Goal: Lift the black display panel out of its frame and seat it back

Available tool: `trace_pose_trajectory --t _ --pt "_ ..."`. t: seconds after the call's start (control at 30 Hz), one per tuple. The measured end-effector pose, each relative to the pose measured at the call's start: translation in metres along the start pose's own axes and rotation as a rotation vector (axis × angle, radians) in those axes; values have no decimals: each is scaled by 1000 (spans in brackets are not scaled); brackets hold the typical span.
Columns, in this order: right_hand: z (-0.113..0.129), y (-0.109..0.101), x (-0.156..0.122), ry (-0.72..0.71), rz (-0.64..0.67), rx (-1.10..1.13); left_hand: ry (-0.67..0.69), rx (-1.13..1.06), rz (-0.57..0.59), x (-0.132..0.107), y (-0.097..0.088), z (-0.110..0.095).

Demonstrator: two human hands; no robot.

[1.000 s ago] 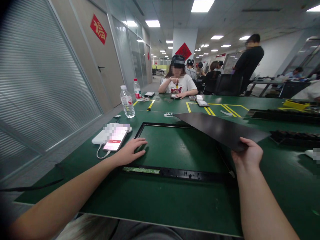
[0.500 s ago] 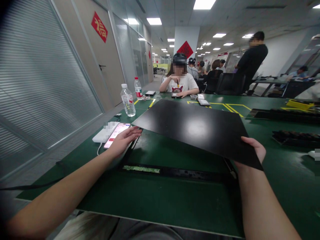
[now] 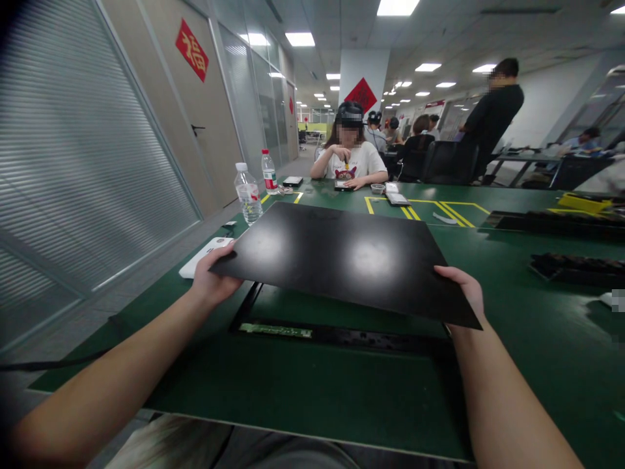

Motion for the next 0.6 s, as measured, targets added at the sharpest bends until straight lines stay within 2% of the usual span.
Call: trace_pose_trajectory --t 0.1,0.27,0.33,0.47,0.6 --pt "-14 5 -10 160 27 -130 41 -2 -4 0 1 -6" --pt "-25 15 -19 243 195 -305 84 32 -9 -2 3 -14" --pt "-27 15 -12 217 230 -369 106 44 -4 -4 4 -17" --pt "-26 10 8 114 207 -437 123 74 26 -6 7 -18" --pt "-23 11 14 12 212 -451 129 101 38 -9 9 -16"
Point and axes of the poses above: each hand's wrist, its own x-axis towards the middle knuckle, its own y-axis out of the palm, z = x × y, the point moved 8 cm from there along x, towards the middle knuckle, and after that the axes turned 10 degrees about -z, right-handed, at the moved point
